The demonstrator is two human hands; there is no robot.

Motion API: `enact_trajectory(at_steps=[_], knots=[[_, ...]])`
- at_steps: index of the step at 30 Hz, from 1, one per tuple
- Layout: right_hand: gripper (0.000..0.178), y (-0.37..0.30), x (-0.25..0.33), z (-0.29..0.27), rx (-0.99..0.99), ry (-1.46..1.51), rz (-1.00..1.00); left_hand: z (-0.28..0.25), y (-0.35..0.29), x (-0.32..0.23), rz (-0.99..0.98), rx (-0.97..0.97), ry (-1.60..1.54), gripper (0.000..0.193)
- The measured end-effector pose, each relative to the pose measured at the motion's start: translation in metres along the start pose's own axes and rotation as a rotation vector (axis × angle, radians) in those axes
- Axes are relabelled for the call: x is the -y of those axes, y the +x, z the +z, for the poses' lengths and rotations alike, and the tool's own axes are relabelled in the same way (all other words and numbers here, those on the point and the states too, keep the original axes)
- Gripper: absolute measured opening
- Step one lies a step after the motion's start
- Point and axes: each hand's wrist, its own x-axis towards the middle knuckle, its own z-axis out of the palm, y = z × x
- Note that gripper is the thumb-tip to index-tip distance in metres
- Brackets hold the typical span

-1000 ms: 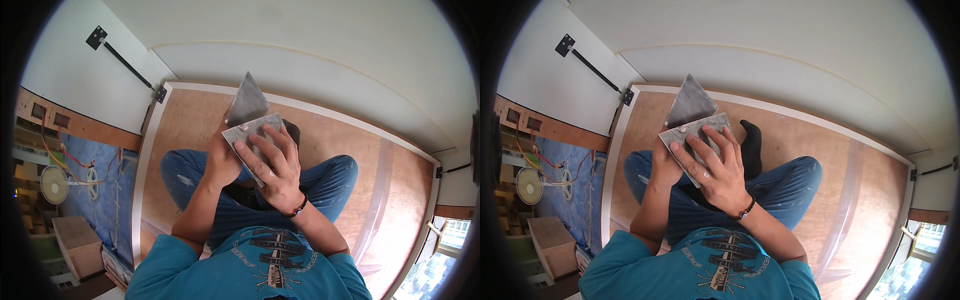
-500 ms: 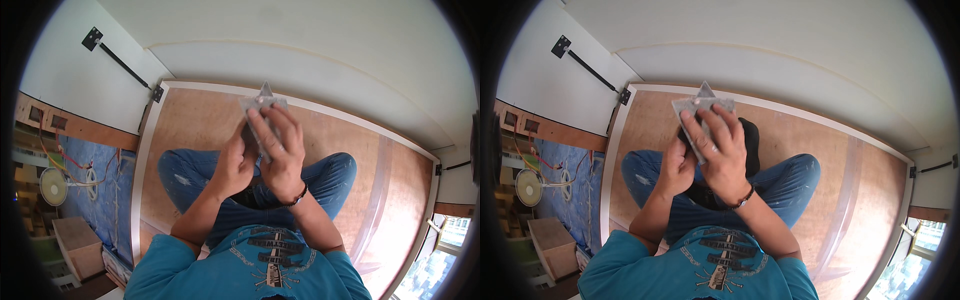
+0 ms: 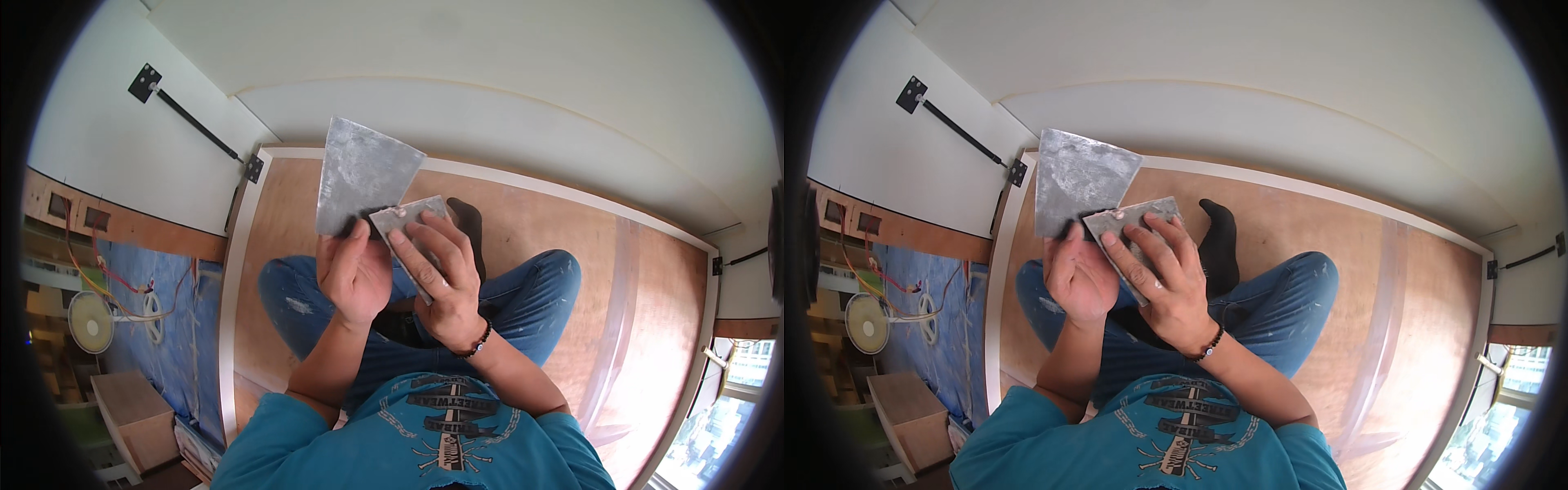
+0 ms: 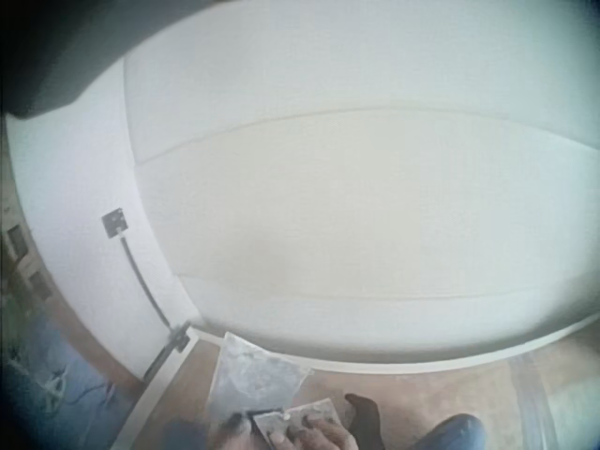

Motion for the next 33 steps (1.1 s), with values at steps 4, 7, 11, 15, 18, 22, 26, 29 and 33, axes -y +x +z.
enact_trajectory(at_steps=[4, 7, 11, 15, 18, 22, 26, 29, 33], knots=[[0.083, 0.005, 0.003, 0.001, -0.003, 0.036, -0.047, -0.004, -0.012, 0.007, 0.16, 0.088, 0.124, 0.025], [0.072, 0.011, 0.004, 0.002, -0.062, 0.072, -0.109, -0.016, -0.018, 0.012, 0.22, 0.172, 0.152, 0.026], [0.074, 0.019, 0.004, 0.002, -0.13, 0.072, -0.085, -0.006, -0.032, 0.013, 0.144, 0.034, 0.266, 0.031], [0.062, 0.049, 0.002, -0.011, -0.225, 0.068, -0.041, 0.012, -0.04, 0.024, 0.157, -0.023, 0.404, 0.034], [0.061, 0.072, -0.001, -0.027, -0.281, 0.055, -0.055, -0.002, -0.047, 0.025, 0.198, 0.009, 0.449, 0.036], [0.064, 0.059, -0.001, -0.029, -0.221, 0.039, -0.03, 0.001, -0.001, 0.005, 0.099, -0.119, 0.161, 0.053], [0.076, 0.015, 0.002, -0.012, -0.011, 0.0, -0.017, -0.001, 0.016, 0.005, 0.108, -0.11, 0.015, 0.064], [0.082, 0.0, 0.004, -0.001, 0.071, -0.011, -0.024, -0.008, 0.009, 0.0, 0.032, -0.069, -0.026, 0.068], [0.078, 0.002, 0.006, 0.001, 0.07, 0.006, -0.071, -0.006, -0.01, 0.006, 0.094, -0.251, 0.449, 0.068]])
